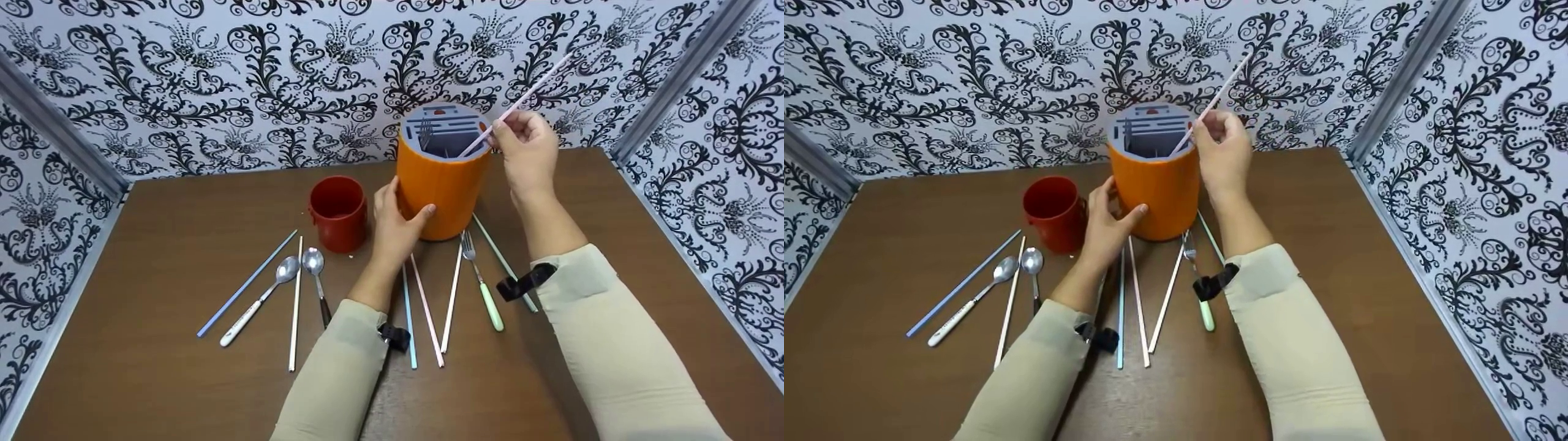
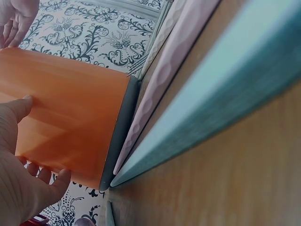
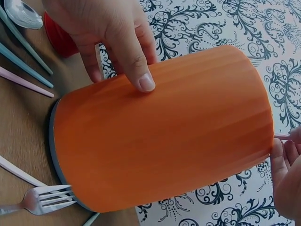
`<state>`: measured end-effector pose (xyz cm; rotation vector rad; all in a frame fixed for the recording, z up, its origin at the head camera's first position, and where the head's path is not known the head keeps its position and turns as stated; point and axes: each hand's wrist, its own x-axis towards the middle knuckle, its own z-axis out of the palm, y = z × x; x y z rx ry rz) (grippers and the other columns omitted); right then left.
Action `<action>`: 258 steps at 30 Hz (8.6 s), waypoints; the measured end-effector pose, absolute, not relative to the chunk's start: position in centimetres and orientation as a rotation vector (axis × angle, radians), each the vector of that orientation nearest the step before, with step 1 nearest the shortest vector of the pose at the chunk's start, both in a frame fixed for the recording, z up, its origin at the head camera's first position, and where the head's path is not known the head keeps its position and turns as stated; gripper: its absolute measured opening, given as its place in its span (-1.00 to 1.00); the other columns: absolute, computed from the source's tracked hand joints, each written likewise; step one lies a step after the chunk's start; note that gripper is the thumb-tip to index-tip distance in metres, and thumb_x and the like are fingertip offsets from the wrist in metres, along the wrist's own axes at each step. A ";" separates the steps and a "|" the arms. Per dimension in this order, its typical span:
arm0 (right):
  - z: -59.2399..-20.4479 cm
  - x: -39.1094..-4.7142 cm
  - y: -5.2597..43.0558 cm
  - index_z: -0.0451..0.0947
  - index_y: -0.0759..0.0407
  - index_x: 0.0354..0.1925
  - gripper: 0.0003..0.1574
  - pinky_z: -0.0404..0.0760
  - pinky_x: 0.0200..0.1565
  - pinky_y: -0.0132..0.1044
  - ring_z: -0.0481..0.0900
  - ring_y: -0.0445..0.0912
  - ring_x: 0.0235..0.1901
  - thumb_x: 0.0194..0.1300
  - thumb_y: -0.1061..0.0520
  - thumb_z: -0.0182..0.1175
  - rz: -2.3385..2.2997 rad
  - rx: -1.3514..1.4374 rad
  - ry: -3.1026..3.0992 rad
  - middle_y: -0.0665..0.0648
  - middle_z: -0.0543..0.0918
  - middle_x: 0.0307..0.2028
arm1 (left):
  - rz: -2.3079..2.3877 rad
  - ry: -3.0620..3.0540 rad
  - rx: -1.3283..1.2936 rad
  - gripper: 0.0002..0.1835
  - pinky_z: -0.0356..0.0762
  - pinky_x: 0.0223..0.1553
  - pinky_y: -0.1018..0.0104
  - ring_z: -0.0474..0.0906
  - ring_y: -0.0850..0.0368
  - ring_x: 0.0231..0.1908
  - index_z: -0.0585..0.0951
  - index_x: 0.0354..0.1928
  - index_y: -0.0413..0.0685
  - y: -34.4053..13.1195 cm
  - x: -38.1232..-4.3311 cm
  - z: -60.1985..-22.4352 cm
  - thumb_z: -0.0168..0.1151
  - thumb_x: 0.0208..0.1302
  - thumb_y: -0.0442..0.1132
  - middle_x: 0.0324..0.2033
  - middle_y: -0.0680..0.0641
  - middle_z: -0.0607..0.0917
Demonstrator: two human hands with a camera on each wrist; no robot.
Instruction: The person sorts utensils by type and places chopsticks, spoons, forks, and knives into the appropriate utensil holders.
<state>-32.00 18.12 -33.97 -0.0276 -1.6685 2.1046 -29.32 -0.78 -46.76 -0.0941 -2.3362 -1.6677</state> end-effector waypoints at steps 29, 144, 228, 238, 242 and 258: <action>-35.7 -31.6 19.3 0.59 0.39 -0.17 -0.90 0.72 -0.22 -0.38 0.65 -0.08 -0.35 0.33 0.46 0.25 2.066 0.028 -1.695 0.16 0.61 -0.33 | -1.687 -2.325 -0.102 -0.07 0.25 0.54 0.12 0.31 -0.09 0.42 0.27 0.56 -0.14 -0.9 -29.5 -46.8 0.52 0.24 -0.09 0.41 -0.20 0.35; -47.2 -25.7 24.6 0.62 0.40 -0.01 -0.62 0.57 -0.19 -0.10 0.59 0.04 -0.30 0.22 0.24 0.22 0.885 0.073 -3.169 0.25 0.69 -0.25 | -1.686 -2.344 -0.106 -0.07 0.24 0.54 0.16 0.28 -0.05 0.43 0.24 0.58 -0.13 -0.9 -29.3 -46.6 0.50 0.27 -0.07 0.42 -0.17 0.33; -45.1 -25.5 25.1 0.42 0.45 0.20 -0.52 0.61 -0.44 -0.37 0.54 -0.18 -0.56 0.39 0.23 0.05 1.377 -0.047 -2.917 0.19 0.56 -0.21 | -1.675 -2.345 -0.099 -0.07 0.25 0.54 0.14 0.29 -0.07 0.43 0.26 0.57 -0.15 -0.9 -29.4 -46.6 0.51 0.25 -0.09 0.41 -0.20 0.35; -45.1 -25.5 25.1 0.38 0.49 0.22 -0.53 0.72 -0.41 -0.27 0.57 -0.13 -0.47 0.43 0.26 0.04 1.627 -0.065 -2.766 0.21 0.56 -0.18 | -1.681 -2.348 -0.084 -0.07 0.25 0.54 0.15 0.29 -0.07 0.43 0.26 0.57 -0.14 -0.8 -29.4 -46.6 0.52 0.25 -0.08 0.42 -0.18 0.35; -44.9 -25.4 25.3 0.35 0.51 0.23 -0.53 0.73 -0.37 -0.26 0.58 -0.15 -0.44 0.46 0.25 0.06 1.694 -0.070 -2.714 0.18 0.59 -0.21 | -1.692 -2.361 -0.077 -0.06 0.26 0.54 0.16 0.29 -0.05 0.43 0.25 0.58 -0.11 -0.8 -29.3 -46.6 0.51 0.25 -0.07 0.42 -0.17 0.34; -44.0 -25.5 25.1 0.43 0.19 -0.01 -0.82 0.72 -0.36 -0.34 0.64 -0.19 -0.34 0.44 0.32 0.08 2.115 -0.133 -2.332 -0.07 0.68 -0.35 | -1.703 -2.352 -0.118 -0.05 0.21 0.57 0.13 0.29 -0.06 0.44 0.23 0.58 -0.15 -0.8 -29.4 -46.8 0.51 0.25 -0.09 0.43 -0.20 0.30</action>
